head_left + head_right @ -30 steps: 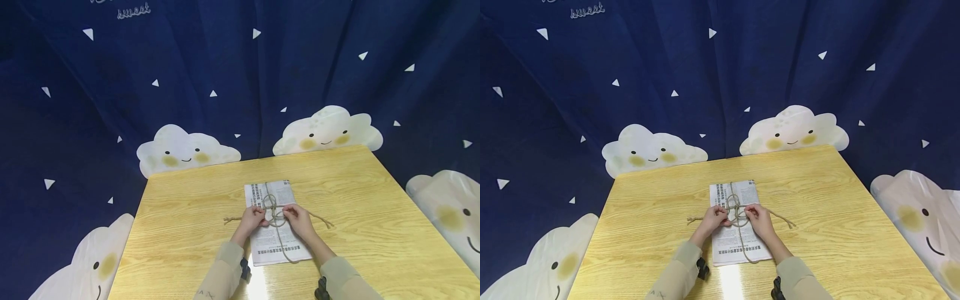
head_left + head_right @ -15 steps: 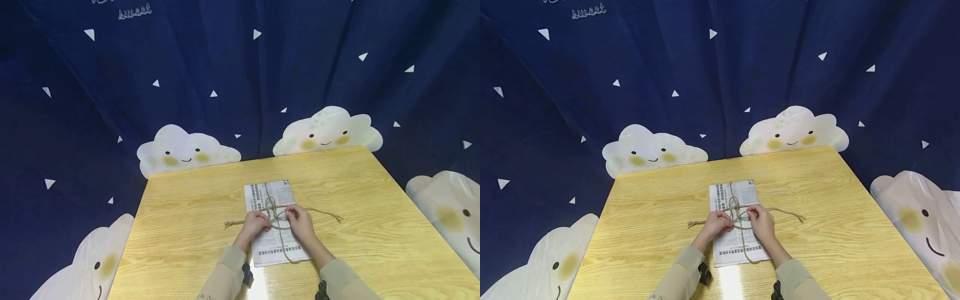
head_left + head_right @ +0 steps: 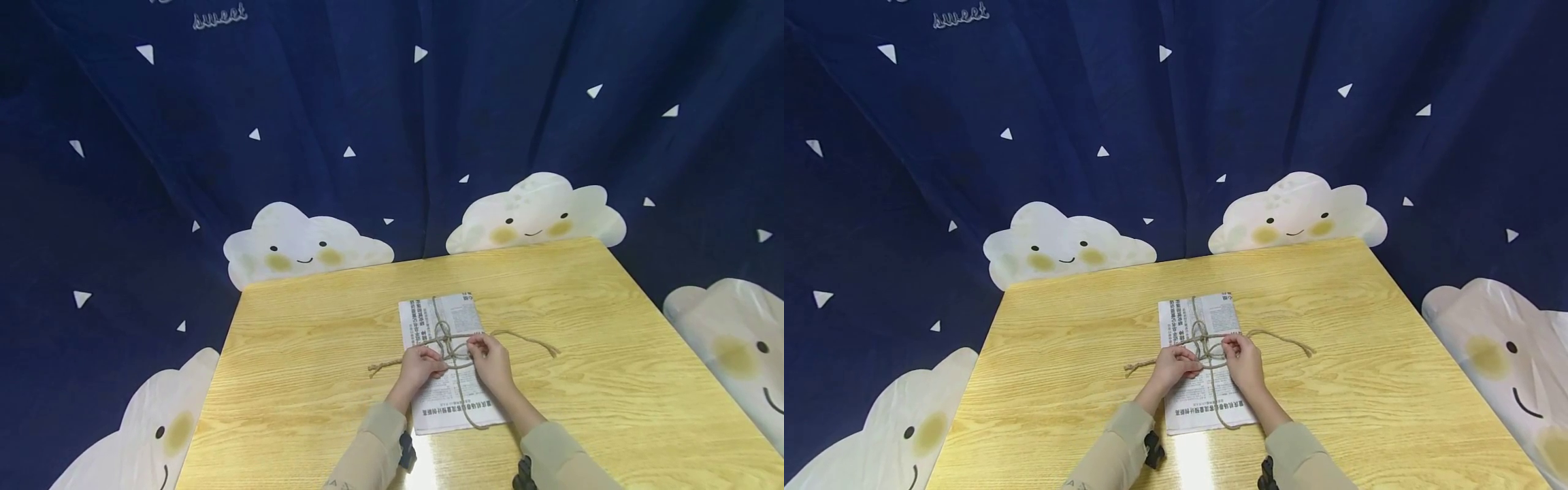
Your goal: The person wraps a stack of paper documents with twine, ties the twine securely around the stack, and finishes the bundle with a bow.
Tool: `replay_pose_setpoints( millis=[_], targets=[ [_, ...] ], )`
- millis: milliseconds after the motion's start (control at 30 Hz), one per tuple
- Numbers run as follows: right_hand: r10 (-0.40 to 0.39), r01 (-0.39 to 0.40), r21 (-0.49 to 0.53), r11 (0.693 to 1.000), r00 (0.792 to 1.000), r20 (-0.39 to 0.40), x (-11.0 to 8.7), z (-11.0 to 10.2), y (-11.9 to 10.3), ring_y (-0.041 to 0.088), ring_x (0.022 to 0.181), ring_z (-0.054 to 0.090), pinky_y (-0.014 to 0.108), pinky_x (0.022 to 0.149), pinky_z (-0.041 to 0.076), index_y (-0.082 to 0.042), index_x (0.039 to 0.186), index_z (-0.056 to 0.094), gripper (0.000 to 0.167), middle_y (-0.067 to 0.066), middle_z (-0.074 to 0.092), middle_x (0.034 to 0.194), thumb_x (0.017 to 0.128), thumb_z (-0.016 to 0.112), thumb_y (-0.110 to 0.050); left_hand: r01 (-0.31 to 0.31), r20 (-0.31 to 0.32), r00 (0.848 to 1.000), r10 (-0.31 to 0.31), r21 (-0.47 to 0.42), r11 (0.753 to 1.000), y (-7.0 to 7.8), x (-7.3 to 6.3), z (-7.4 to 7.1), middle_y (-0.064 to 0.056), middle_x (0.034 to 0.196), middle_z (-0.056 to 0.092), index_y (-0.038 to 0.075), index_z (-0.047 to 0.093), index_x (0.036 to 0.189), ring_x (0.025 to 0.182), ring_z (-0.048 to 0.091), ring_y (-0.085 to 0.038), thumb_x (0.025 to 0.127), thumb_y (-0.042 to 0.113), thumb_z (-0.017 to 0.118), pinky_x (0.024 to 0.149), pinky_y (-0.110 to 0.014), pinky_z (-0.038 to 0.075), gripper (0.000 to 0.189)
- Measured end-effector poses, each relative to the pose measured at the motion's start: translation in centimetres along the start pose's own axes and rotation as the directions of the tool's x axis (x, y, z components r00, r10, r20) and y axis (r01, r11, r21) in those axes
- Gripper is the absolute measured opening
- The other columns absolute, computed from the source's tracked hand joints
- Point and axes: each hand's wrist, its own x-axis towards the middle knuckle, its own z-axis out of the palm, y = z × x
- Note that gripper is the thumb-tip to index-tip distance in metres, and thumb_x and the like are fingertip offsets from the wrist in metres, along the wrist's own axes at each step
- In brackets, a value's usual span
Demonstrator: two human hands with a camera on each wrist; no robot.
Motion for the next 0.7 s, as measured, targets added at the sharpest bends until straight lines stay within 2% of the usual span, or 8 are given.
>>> replay_pose_setpoints(
  millis=[100, 167, 200, 367, 500, 700],
  targets=[
    [-0.023, 0.022, 0.034, 0.999, 1.0, 0.012, 0.1, 0.1, 0.2, 0.02, 0.073, 0.06, 0.025, 0.065, 0.051, 0.001, 0.085, 0.064, 0.004, 0.01, 0.065, 0.082, 0.081, 0.064, 0.002, -0.011, -0.015, 1.0, 0.011, 0.029, 1.0, 0.2, 0.0, 0.2, -0.022, 0.065, 0.064, -0.012, 0.062, 0.076, 0.051, 0.063, -0.021, 0.069, -0.009, 0.071, 0.049, -0.028, 0.054, 0.012],
    [-0.057, 0.055, 0.075, 0.996, 0.998, 0.019, 0.3, 0.2, 0.4, 0.021, 0.076, 0.061, 0.026, 0.069, 0.052, 0.001, 0.085, 0.064, 0.005, 0.01, 0.066, 0.083, 0.08, 0.065, 0.003, 0.003, -0.025, 1.0, -0.002, 0.055, 0.998, 0.3, 0.0, 0.3, -0.019, 0.064, 0.065, -0.011, 0.063, 0.075, 0.049, 0.062, -0.018, 0.068, -0.008, 0.072, 0.048, -0.026, 0.053, 0.012],
    [-0.082, 0.08, 0.095, 0.992, 0.996, 0.022, 0.4, 0.2, 0.5, 0.021, 0.077, 0.062, 0.026, 0.07, 0.053, 0.0, 0.084, 0.064, 0.005, 0.01, 0.066, 0.084, 0.08, 0.065, 0.003, 0.009, -0.028, 1.0, -0.008, 0.063, 0.998, -0.2, 0.2, 0.3, -0.016, 0.062, 0.065, -0.009, 0.063, 0.074, 0.048, 0.06, -0.012, 0.068, -0.006, 0.074, 0.047, -0.023, 0.052, 0.012],
    [-0.171, 0.153, 0.193, 0.969, 0.982, 0.077, 1.0, 0.4, 1.0, 0.012, 0.079, 0.06, 0.02, 0.073, 0.052, -0.001, 0.085, 0.064, 0.008, 0.009, 0.065, 0.084, 0.078, 0.067, 0.003, 0.031, -0.04, 0.999, -0.028, 0.096, 0.995, -0.3, 0.2, 0.4, -0.009, 0.058, 0.064, -0.006, 0.064, 0.073, 0.045, 0.056, -0.006, 0.067, -0.005, 0.075, 0.046, -0.02, 0.05, 0.013],
    [-0.182, 0.149, 0.23, 0.962, 0.974, 0.132, 1.3, 0.4, 1.0, 0.005, 0.082, 0.058, 0.016, 0.076, 0.049, 0.0, 0.087, 0.063, 0.009, 0.01, 0.064, 0.086, 0.079, 0.066, 0.003, 0.026, -0.042, 0.999, -0.021, 0.122, 0.992, -0.5, 0.2, 0.5, -0.006, 0.055, 0.062, -0.005, 0.064, 0.073, 0.043, 0.054, -0.005, 0.067, -0.003, 0.076, 0.044, -0.019, 0.049, 0.013],
    [-0.203, 0.17, 0.238, 0.956, 0.971, 0.123, 0.9, -0.4, -0.6, 0.011, 0.077, 0.058, 0.019, 0.071, 0.05, 0.004, 0.084, 0.062, 0.011, 0.014, 0.062, 0.081, 0.077, 0.063, 0.012, 0.016, -0.043, 0.999, -0.01, 0.137, 0.99, -0.6, 0.2, 0.6, -0.005, 0.055, 0.062, -0.004, 0.064, 0.072, 0.041, 0.052, -0.004, 0.068, -0.002, 0.075, 0.042, -0.018, 0.047, 0.012]
  ],
)
